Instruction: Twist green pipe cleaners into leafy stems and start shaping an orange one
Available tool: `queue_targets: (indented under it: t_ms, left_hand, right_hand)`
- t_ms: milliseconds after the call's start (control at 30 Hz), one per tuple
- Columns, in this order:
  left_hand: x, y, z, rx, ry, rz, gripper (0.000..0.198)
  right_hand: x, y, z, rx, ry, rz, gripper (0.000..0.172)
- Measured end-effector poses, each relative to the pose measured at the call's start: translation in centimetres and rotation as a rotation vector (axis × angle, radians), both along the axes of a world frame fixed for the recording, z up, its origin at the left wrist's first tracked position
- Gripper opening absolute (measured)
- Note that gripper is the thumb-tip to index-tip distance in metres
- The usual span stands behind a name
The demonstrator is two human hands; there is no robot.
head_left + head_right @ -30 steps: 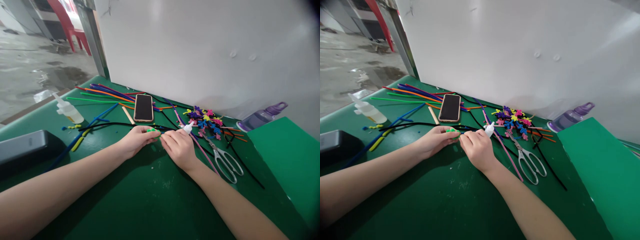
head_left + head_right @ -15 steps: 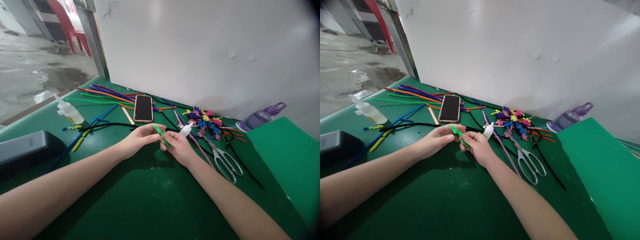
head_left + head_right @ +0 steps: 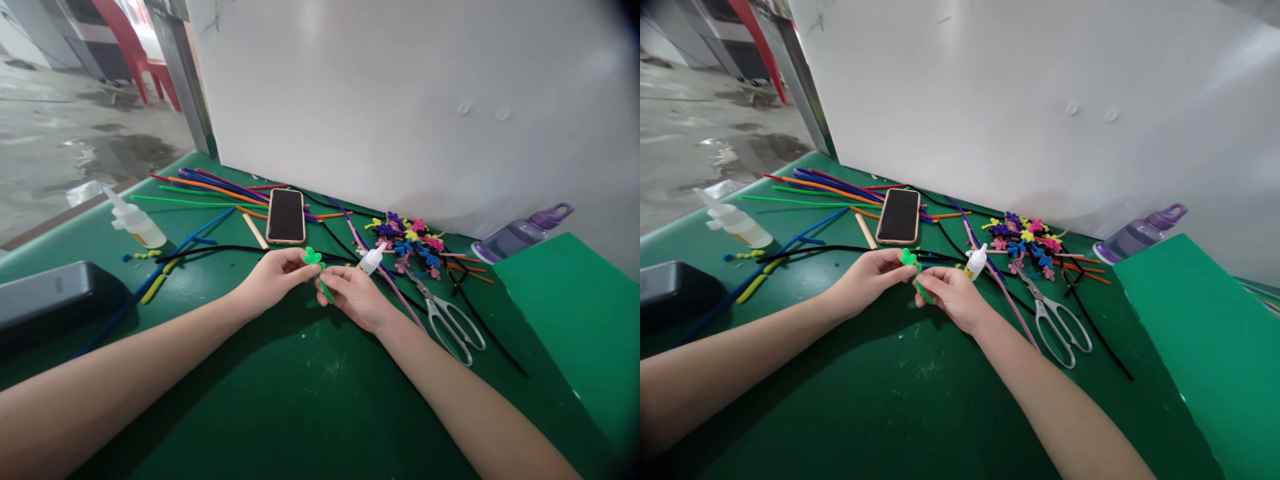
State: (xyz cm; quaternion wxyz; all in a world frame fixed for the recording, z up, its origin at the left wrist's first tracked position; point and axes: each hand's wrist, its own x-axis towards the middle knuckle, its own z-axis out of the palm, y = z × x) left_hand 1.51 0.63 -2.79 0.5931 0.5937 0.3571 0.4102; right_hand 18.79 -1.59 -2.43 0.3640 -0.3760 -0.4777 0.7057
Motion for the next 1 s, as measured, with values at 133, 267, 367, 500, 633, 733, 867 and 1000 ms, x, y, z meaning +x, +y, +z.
queue_targets:
  t_ms: [133,267,367,500,633,733,867,1000]
  left_hand:
    - [-0.1,0.0,-0.1,0.073,0.100,0.038,0.019]
    - [0.0,-0.2,-0.2,0.112,0.163,0.062,0.021]
    - [0.2,-0.4,-0.3,0.101,0.190,0.092,0.023]
    - [0.3,-0.5,-0.3,0.088,0.257,0.126,0.026]
    - [0.4,-0.5,-0.1,0.073,0.285,0.138,0.026]
    - [0.5,-0.6,-0.1,0.074,0.298,0.158,0.027]
    - [0.4,-0.7,0.1,0.062,0.297,0.172,0.027]
    - [0.4,-0.8,0.3,0.031,0.187,0.129,0.029]
  right_hand:
    - [0.0,0.1,-0.3,0.027,-0.061,-0.015,0.022]
    - [0.0,0.0,-0.3,0.133,-0.162,-0.026,0.025]
    - [0.1,-0.1,-0.1,0.240,-0.304,-0.043,0.025]
    - [0.2,-0.2,0.1,0.337,-0.463,-0.052,0.023]
    - [0.0,-0.5,0.0,0.620,-0.678,-0.103,0.019]
    - [-0.3,-0.8,-0.3,0.943,-0.921,-0.197,0.020]
    - [-0.6,-1.2,-0.5,0.962,-0.955,-0.250,0.020]
    - [-0.6,-1.1,-0.2,0.568,-0.616,-0.193,0.019]
